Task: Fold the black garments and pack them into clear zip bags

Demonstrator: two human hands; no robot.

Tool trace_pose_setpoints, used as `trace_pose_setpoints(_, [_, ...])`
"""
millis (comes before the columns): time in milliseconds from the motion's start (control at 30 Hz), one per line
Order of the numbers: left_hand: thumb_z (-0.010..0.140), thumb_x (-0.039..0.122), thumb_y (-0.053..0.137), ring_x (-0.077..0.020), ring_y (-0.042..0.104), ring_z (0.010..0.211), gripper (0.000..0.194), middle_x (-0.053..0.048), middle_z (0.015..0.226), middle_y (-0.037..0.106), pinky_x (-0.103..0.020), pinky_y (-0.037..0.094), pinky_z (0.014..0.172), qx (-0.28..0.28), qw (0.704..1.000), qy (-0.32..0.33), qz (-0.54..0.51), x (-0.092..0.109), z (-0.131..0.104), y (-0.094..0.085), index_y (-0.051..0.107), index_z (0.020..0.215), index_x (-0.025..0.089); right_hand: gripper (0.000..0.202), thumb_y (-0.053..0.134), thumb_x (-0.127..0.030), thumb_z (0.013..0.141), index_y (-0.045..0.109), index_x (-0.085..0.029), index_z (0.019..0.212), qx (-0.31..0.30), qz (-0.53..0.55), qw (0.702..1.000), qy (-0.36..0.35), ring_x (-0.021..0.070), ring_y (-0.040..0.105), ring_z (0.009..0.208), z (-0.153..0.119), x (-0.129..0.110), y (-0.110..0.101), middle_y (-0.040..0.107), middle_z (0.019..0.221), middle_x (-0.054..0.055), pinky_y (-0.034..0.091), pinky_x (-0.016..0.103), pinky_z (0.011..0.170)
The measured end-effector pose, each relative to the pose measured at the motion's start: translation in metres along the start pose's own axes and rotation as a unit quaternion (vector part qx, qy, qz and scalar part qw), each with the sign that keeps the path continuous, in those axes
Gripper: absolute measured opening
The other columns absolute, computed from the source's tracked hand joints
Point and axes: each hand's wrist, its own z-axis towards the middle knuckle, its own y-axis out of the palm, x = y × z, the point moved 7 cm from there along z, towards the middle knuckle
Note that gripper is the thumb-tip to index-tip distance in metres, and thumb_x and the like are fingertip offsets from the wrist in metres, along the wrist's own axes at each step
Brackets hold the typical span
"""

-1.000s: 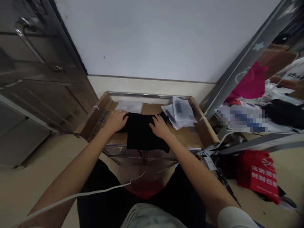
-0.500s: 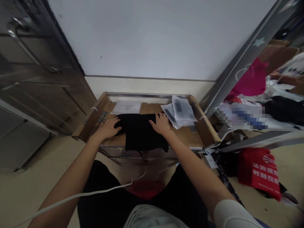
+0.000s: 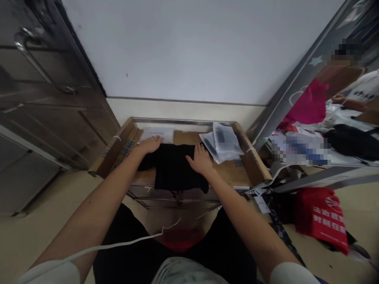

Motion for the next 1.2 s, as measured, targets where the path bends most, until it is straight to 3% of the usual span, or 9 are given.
trace_pose_setpoints(133, [0.102, 0.056, 0.017, -0.0329, 0.052, 0.136, 0.069, -0.019, 0.149, 0.054, -0.048, 0.039, 0.11, 0.028, 1.0, 0.004, 0.009, 0.011, -0.006, -0.01, 0.057, 0.139, 0.014, 0.062, 0.044, -0.031, 0.097, 0.04, 0.002, 0.148, 0.062, 0.053, 0.995, -0.061, 0.0345, 0.038, 0.146, -0.015, -0.015, -0.019, 0.043, 0.154, 0.028, 0.033, 0.046, 0.119])
trace_pose_setpoints(267, [0.103, 0.044, 0.027, -0.0294, 0.061, 0.121, 0.052, -0.017, 0.128, 0.068, -0.044, 0.043, 0.107, 0.181, 0.982, 0.051, -0.009, 0.037, -0.043, -0.031, 0.066, 0.12, 0.014, 0.042, 0.043, -0.02, 0.094, 0.054, -0.014, 0.134, 0.162, 0.128, 0.964, -0.167, 0.0269, 0.055, 0.126, -0.043, -0.019, -0.073, 0.061, 0.132, 0.017, 0.044, 0.043, 0.11])
trace_pose_setpoints(333, [0.101, 0.038, 0.037, -0.0283, 0.063, 0.115, 0.041, -0.016, 0.12, 0.07, -0.042, 0.045, 0.105, 0.239, 0.966, 0.089, -0.038, 0.054, -0.066, -0.032, 0.067, 0.113, 0.015, 0.038, 0.046, -0.019, 0.092, 0.056, -0.016, 0.128, 0.24, 0.112, 0.955, -0.13, 0.0305, 0.055, 0.121, -0.05, 0.004, -0.102, 0.062, 0.122, 0.017, 0.045, 0.05, 0.106])
trace_pose_setpoints(400, [0.099, 0.032, 0.043, -0.027, 0.063, 0.113, 0.031, -0.014, 0.116, 0.071, -0.042, 0.045, 0.105, 0.265, 0.953, 0.135, -0.065, 0.072, -0.084, -0.023, 0.067, 0.11, 0.016, 0.041, 0.055, -0.021, 0.086, 0.054, -0.014, 0.127, 0.278, 0.062, 0.957, -0.057, 0.0362, 0.05, 0.123, -0.049, 0.035, -0.119, 0.057, 0.126, 0.021, 0.043, 0.056, 0.104])
trace_pose_setpoints(533, [0.096, 0.025, 0.048, -0.0246, 0.063, 0.114, 0.024, -0.01, 0.118, 0.071, -0.041, 0.046, 0.106, 0.246, 0.946, 0.186, -0.102, 0.093, -0.096, 0.006, 0.067, 0.11, 0.018, 0.041, 0.06, -0.023, 0.082, 0.056, -0.011, 0.121, 0.208, -0.009, 0.978, 0.001, 0.0386, 0.051, 0.12, -0.034, 0.074, -0.108, 0.053, 0.127, 0.024, 0.044, 0.055, 0.1])
trace_pose_setpoints(667, [0.094, 0.02, 0.05, -0.0258, 0.061, 0.121, 0.024, -0.011, 0.123, 0.07, -0.043, 0.044, 0.107, 0.222, 0.955, 0.168, -0.105, 0.088, -0.09, 0.026, 0.066, 0.111, 0.017, 0.039, 0.058, -0.019, 0.079, 0.055, -0.01, 0.117, 0.176, -0.036, 0.984, -0.005, 0.0355, 0.054, 0.115, -0.028, 0.08, -0.092, 0.057, 0.122, 0.023, 0.047, 0.048, 0.096])
trace_pose_setpoints(800, [0.091, 0.018, 0.052, -0.0253, 0.059, 0.124, 0.026, -0.009, 0.127, 0.068, -0.044, 0.043, 0.108, 0.218, 0.958, 0.158, -0.099, 0.084, -0.091, 0.03, 0.065, 0.114, 0.02, 0.035, 0.054, -0.016, 0.078, 0.056, -0.011, 0.113, 0.185, -0.036, 0.982, 0.004, 0.0334, 0.059, 0.107, -0.028, 0.083, -0.095, 0.063, 0.111, 0.02, 0.049, 0.044, 0.092])
trace_pose_setpoints(1033, [0.091, 0.017, 0.05, -0.0249, 0.058, 0.127, 0.027, -0.009, 0.129, 0.068, -0.044, 0.043, 0.11, 0.22, 0.957, 0.159, -0.106, 0.083, -0.09, 0.03, 0.066, 0.113, 0.02, 0.028, 0.048, -0.024, 0.089, 0.058, -0.015, 0.113, 0.231, -0.009, 0.973, 0.018, 0.0297, 0.064, 0.087, -0.035, 0.104, -0.122, 0.069, 0.099, 0.016, 0.049, 0.039, 0.077])
trace_pose_setpoints(1200, [0.091, 0.017, 0.05, -0.0247, 0.058, 0.127, 0.028, -0.009, 0.129, 0.068, -0.044, 0.043, 0.111, 0.22, 0.957, 0.156, -0.111, 0.082, -0.09, 0.031, 0.067, 0.113, 0.02, 0.027, 0.041, -0.022, 0.093, 0.062, -0.014, 0.11, 0.267, -0.059, 0.962, 0.004, 0.0299, 0.062, 0.09, -0.036, 0.113, -0.136, 0.068, 0.096, 0.016, 0.046, 0.039, 0.08])
